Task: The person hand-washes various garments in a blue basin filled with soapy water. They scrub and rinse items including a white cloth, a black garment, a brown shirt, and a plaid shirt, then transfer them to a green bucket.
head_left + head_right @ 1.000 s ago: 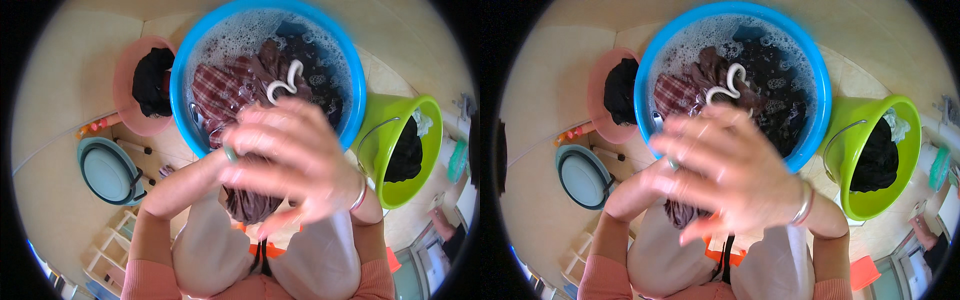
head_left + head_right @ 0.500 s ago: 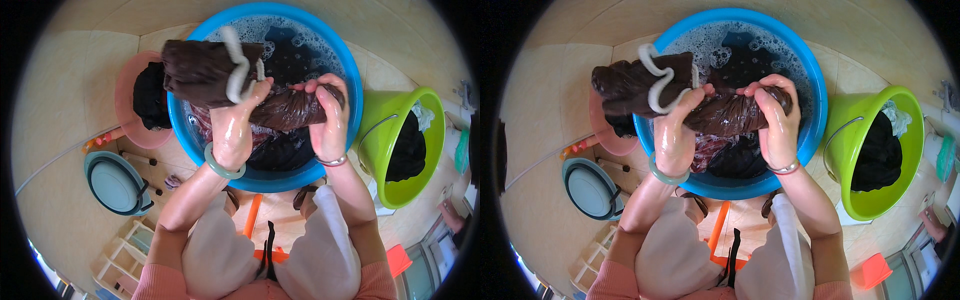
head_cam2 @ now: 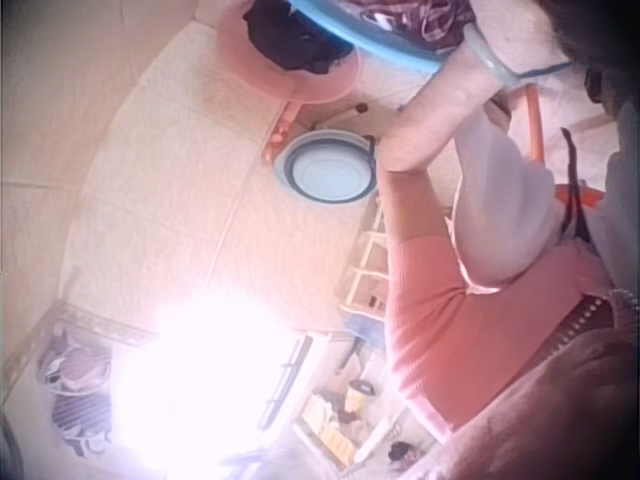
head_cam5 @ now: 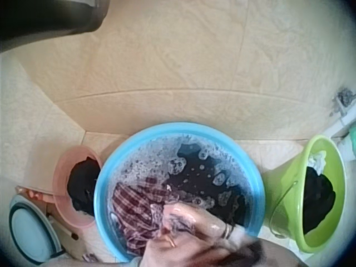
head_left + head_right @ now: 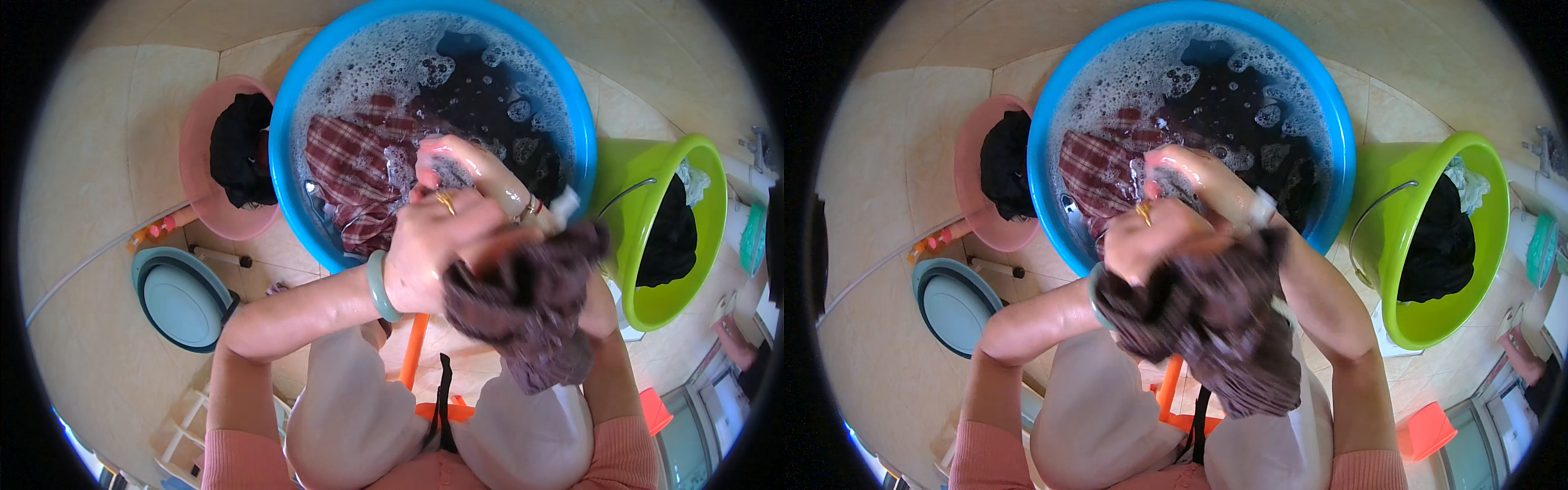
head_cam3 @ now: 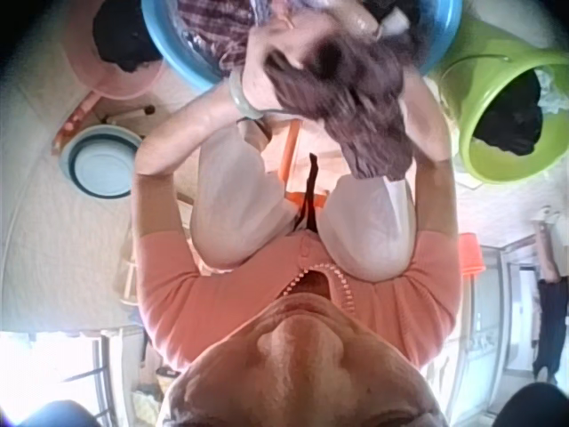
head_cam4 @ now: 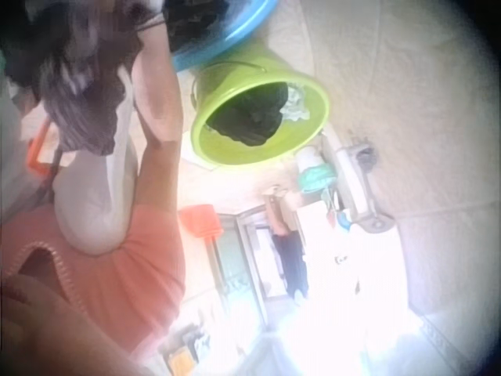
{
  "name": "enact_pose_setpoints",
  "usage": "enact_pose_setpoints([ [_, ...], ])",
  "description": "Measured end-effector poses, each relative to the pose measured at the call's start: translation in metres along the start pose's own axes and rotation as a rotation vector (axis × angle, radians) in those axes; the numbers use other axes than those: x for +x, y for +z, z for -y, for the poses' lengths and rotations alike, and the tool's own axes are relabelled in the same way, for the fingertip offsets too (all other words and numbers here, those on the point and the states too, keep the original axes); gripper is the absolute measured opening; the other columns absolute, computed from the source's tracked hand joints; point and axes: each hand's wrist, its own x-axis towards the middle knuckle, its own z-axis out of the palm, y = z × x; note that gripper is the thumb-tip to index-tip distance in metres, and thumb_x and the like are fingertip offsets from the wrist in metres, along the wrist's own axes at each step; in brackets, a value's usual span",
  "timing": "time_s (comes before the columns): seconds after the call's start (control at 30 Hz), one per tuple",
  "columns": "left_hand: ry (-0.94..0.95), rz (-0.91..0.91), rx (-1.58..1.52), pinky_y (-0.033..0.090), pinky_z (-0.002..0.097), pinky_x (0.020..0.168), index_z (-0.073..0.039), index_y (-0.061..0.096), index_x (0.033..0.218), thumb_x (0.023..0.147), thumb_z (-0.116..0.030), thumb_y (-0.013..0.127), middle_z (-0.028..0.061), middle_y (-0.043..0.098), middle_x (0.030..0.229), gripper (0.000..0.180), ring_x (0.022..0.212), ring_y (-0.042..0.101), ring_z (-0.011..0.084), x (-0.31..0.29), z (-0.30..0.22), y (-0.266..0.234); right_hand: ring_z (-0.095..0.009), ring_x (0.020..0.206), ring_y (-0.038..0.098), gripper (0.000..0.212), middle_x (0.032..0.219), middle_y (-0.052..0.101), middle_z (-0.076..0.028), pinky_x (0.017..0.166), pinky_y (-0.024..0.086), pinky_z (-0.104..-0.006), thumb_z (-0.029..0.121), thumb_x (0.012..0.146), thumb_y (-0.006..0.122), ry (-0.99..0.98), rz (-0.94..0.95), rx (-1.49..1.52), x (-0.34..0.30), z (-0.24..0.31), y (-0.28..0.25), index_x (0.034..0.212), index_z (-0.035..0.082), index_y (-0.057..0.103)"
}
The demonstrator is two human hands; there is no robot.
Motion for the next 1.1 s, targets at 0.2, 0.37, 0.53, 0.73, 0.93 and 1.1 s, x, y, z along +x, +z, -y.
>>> enact_pose_setpoints([
  [0.2,0.389,-0.012,0.255,0.046,0.0262,0.059,-0.017,0.067,0.099,0.063,-0.025,0.062,-0.0017,0.048,0.076,0.038,0.064,0.052,0.0149,0.01,-0.009,0.011,-0.02,0.064,0.062,0.029,0.069,0.061,-0.008,0.063,0.052,-0.0331,0.024,0.095,0.056,0.269,-0.009,0.287,0.002,0.051,0.026,0.077,0.001,0.062],
  [0.37,0.404,0.055,0.197,0.049,0.0306,0.06,-0.014,0.066,0.105,0.068,-0.024,0.067,0.001,0.053,0.079,0.038,0.067,0.057,0.0185,0.009,0.038,0.024,-0.018,0.066,0.061,0.031,0.067,0.063,-0.009,0.066,0.049,-0.031,0.024,0.094,0.056,0.221,-0.137,0.04,0.019,0.022,-0.007,0.076,0.001,0.064],
  [0.53,-0.042,-0.068,0.037,0.055,0.0399,0.078,-0.006,0.066,0.106,0.071,-0.015,0.078,0.0134,0.067,0.107,0.038,0.088,0.068,0.0342,-0.03,0.108,0.04,-0.014,0.075,0.06,0.029,0.083,0.063,-0.004,0.07,0.05,-0.0302,0.034,0.096,0.061,0.305,-0.457,0.397,0.031,-0.048,-0.043,0.091,0.006,0.062],
  [0.73,-0.326,-0.331,-0.305,0.048,0.0363,0.097,0.001,0.056,0.122,0.081,0.001,0.07,0.0122,0.063,0.118,0.043,0.109,0.061,0.0257,-0.012,0.159,0.083,-0.016,0.103,0.062,0.022,0.114,0.065,-0.006,0.089,0.053,-0.0314,0.021,0.1,0.055,-0.182,-0.302,0.099,0.024,-0.112,-0.134,0.118,0.009,0.06],
  [0.93,-0.953,-0.557,-0.56,0.051,0.0342,0.085,0.006,0.062,0.108,0.08,-0.003,0.075,0.011,0.067,0.107,0.032,0.095,0.063,0.0219,-0.021,0.189,0.082,-0.024,0.112,0.061,0.042,0.127,0.062,-0.011,0.097,0.051,-0.0375,0.026,0.095,0.062,0.063,-0.426,0.171,0.035,-0.106,-0.108,0.131,0.006,0.055],
  [1.1,-1.116,-0.703,-0.855,0.053,0.0324,0.076,0.01,0.067,0.097,0.078,-0.006,0.079,0.01,0.07,0.097,0.028,0.084,0.065,0.0187,-0.008,0.179,0.074,-0.022,0.105,0.065,0.042,0.119,0.065,-0.013,0.09,0.054,-0.0351,0.022,0.091,0.068,0.308,-0.598,0.457,0.028,-0.044,-0.087,0.126,0.002,0.058],
])
